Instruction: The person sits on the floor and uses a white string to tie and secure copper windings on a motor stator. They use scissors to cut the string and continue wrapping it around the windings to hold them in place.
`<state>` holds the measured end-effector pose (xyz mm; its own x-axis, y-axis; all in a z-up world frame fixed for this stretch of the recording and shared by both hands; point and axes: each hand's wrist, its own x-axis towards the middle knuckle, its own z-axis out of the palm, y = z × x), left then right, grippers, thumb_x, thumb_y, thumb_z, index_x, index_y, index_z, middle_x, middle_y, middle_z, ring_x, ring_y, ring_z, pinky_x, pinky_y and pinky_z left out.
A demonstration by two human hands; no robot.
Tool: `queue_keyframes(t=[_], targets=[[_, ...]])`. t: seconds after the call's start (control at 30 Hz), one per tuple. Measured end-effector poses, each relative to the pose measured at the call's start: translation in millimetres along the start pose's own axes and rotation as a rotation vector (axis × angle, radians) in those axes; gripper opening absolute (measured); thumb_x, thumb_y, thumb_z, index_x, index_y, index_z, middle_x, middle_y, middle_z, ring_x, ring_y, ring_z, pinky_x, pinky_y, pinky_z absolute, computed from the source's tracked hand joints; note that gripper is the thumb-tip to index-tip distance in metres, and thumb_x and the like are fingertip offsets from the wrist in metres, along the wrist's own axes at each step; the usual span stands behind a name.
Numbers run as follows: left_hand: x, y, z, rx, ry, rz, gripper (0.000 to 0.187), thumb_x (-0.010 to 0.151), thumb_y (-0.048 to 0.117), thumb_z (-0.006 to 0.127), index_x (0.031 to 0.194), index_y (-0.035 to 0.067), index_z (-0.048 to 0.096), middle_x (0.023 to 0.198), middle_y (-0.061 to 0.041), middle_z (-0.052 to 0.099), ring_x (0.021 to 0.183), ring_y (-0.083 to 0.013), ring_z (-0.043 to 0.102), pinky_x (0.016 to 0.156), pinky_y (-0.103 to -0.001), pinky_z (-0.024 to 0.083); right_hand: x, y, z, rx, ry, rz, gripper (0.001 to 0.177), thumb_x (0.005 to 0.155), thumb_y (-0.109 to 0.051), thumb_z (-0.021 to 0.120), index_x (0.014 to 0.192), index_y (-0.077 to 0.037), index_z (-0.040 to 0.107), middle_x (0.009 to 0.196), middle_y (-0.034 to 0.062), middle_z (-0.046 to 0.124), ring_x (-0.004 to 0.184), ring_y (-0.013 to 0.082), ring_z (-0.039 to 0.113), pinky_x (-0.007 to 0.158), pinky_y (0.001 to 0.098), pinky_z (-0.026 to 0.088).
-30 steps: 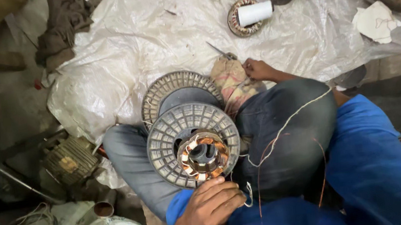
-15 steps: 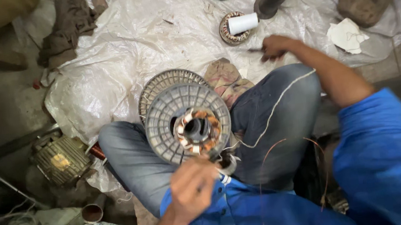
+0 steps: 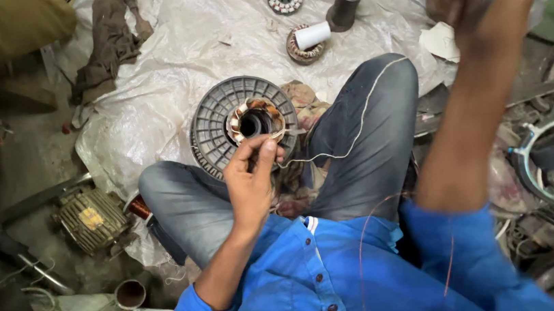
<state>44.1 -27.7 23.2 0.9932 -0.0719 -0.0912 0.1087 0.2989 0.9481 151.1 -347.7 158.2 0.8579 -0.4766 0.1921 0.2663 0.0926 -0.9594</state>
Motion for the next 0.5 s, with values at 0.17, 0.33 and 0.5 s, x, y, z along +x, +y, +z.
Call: queue_keyframes(t=[0.17,0.33,0.5], targets=[[6.8,-0.1,1.1,0.094,-0.040,0.044,0.021,0.103,0.013,0.066,0.115,-0.003,0.071,0.093,-0.004,0.073,0.084,-0.0080,0.068,0.077,-0.022,0.054,-110.0,45.4,-8.7,-0.405,-0.386,0.070,0.062,0.085,-0.014,0.087,0.139,-0.004,0.061,0.082,-0.0059,0.054,0.068,0.0016,0.049,0.058,0.0204,0.035],[8.1,-5.5,-1.1,0.068,-0.073,0.012,0.021,0.102,0.012,0.067,0.114,-0.004,0.071,0.092,-0.006,0.075,0.083,-0.0082,0.069,0.078,-0.023,0.056,-70.7,42.6,9.0,-0.449,-0.587,0.016,0.060,0.084,-0.016,0.093,0.132,-0.002,0.062,0.093,-0.0070,0.059,0.084,0.0017,0.054,0.072,0.0213,0.044],[7.8,-6.7,-2.8,0.029,-0.076,0.002,0.020,0.100,0.009,0.068,0.115,-0.004,0.069,0.093,-0.007,0.075,0.084,-0.0096,0.071,0.078,-0.023,0.056,-9.0,-13.4,60.3,-0.324,-0.646,0.015,0.055,0.083,-0.024,0.090,0.126,-0.005,0.060,0.092,-0.0083,0.067,0.083,0.0003,0.062,0.073,0.0197,0.051]])
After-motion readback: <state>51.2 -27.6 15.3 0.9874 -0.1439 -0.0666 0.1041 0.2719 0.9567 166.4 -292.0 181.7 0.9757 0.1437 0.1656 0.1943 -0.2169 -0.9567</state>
